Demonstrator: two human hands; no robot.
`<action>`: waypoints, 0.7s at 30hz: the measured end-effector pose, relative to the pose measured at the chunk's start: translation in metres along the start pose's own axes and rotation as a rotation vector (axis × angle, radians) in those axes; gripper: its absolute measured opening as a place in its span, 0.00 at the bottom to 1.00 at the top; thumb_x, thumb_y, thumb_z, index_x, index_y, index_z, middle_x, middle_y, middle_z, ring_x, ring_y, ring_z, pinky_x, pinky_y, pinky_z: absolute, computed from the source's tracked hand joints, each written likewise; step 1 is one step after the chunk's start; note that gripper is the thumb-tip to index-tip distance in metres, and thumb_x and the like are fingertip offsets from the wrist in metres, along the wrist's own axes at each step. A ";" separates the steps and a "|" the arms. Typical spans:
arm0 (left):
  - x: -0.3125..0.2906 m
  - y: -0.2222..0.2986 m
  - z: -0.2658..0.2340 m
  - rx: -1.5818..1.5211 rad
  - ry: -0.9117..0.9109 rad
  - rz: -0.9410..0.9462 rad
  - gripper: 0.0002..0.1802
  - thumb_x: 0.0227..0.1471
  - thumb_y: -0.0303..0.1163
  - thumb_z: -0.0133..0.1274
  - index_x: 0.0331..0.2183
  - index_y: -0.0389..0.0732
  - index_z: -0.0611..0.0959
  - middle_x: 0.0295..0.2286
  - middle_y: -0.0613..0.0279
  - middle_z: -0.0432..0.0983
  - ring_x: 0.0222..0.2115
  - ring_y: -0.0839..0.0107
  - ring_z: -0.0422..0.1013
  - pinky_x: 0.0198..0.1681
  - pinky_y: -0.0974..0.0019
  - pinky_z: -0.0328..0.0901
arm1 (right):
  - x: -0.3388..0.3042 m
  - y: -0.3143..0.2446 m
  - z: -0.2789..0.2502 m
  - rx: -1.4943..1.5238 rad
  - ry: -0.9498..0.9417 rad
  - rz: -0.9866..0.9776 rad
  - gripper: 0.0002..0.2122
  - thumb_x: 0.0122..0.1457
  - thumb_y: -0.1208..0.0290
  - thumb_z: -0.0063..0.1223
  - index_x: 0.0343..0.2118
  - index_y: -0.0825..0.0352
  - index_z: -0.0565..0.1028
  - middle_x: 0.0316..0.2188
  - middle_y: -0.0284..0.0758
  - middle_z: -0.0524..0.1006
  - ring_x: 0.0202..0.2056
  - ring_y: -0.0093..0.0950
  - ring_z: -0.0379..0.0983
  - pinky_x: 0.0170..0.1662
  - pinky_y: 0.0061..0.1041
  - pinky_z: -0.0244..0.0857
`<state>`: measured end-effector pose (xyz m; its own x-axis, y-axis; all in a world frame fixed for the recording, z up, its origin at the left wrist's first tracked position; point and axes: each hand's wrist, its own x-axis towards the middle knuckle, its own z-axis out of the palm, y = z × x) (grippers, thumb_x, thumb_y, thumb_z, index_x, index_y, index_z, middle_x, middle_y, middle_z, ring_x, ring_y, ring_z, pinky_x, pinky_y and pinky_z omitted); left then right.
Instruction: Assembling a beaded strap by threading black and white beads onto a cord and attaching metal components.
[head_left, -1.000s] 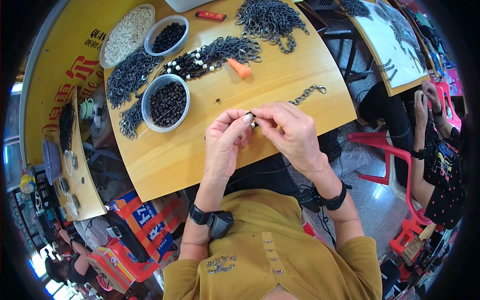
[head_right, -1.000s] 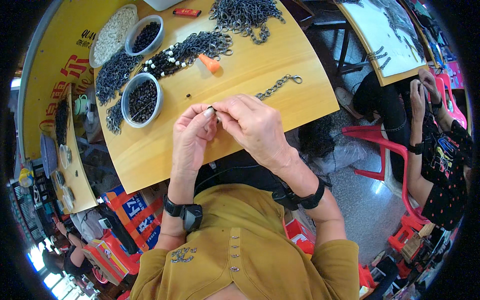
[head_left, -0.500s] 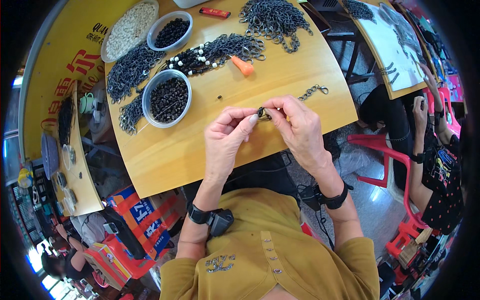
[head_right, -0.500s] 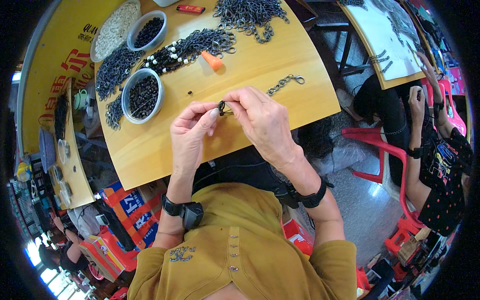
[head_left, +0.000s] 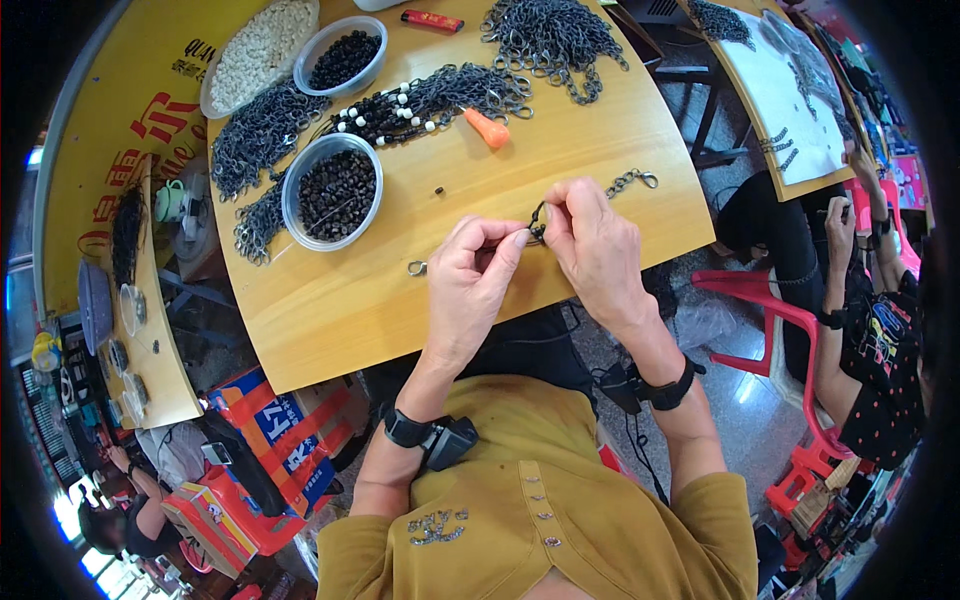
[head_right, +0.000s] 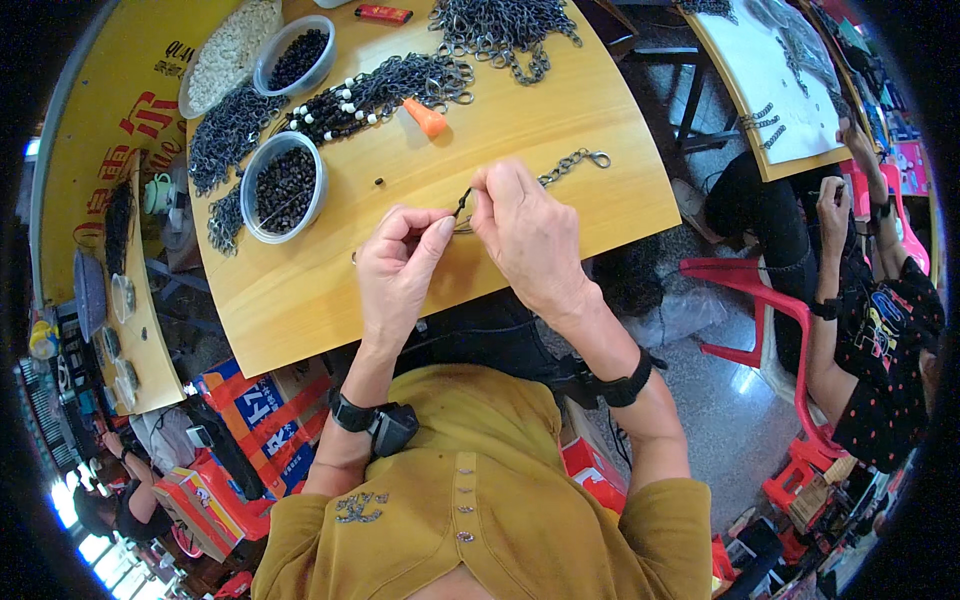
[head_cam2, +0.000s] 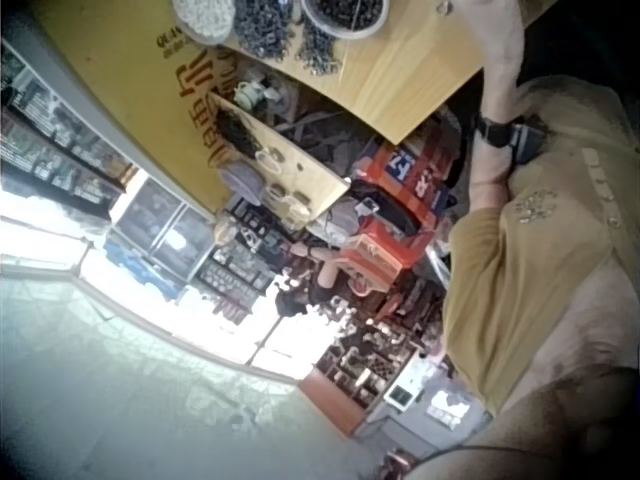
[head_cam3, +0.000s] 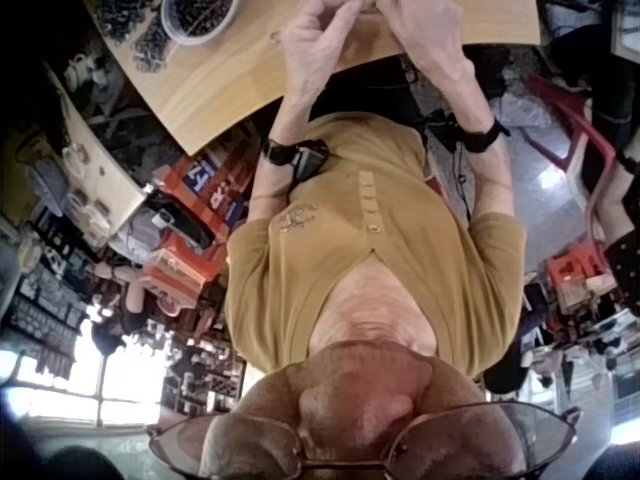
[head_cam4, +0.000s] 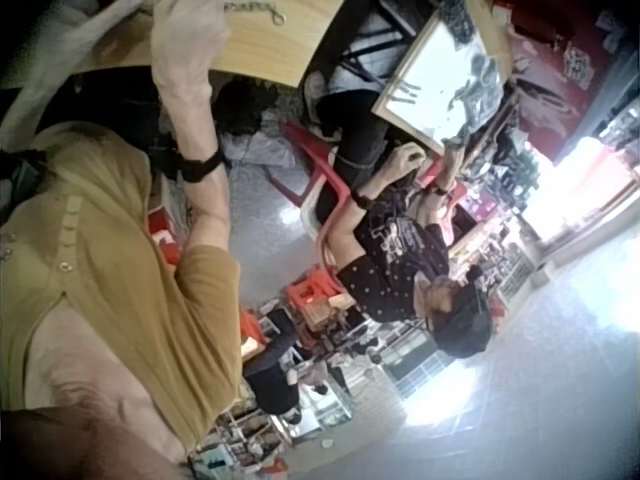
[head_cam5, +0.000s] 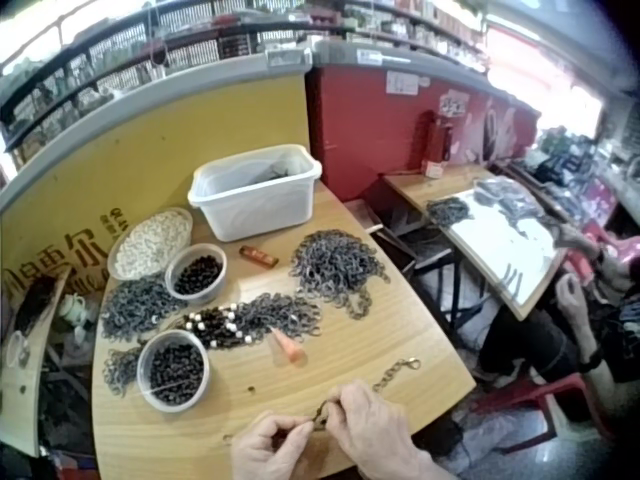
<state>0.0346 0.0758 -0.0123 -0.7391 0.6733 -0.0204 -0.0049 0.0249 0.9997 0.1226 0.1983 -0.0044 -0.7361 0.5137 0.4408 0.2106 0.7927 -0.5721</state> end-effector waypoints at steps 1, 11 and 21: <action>0.001 0.001 0.001 0.007 0.000 0.009 0.04 0.52 0.24 0.56 0.31 0.32 0.80 0.26 0.70 0.70 0.24 0.84 0.65 0.27 0.79 0.62 | 0.002 0.000 -0.001 0.025 -0.021 0.039 0.06 0.53 0.78 0.53 0.33 0.64 0.68 0.26 0.36 0.71 0.27 0.36 0.73 0.26 0.31 0.66; -0.002 -0.003 -0.007 0.030 -0.048 0.074 0.04 0.54 0.21 0.53 0.34 0.31 0.78 0.28 0.68 0.69 0.28 0.82 0.65 0.34 0.79 0.60 | 0.017 -0.011 -0.020 0.045 -0.380 -0.112 0.09 0.61 0.65 0.47 0.30 0.66 0.69 0.27 0.38 0.73 0.28 0.39 0.72 0.28 0.34 0.65; -0.006 0.001 -0.004 0.445 -0.302 0.377 0.10 0.48 0.20 0.52 0.36 0.38 0.76 0.24 0.56 0.72 0.26 0.58 0.68 0.30 0.60 0.65 | 0.015 0.000 -0.049 0.746 -0.761 0.740 0.14 0.63 0.65 0.44 0.22 0.66 0.69 0.17 0.23 0.61 0.21 0.13 0.55 0.23 0.17 0.51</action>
<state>0.0358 0.0688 -0.0109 -0.4134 0.8719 0.2623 0.5446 0.0059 0.8387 0.1432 0.2222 0.0364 -0.8302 0.2385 -0.5038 0.4958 -0.0970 -0.8630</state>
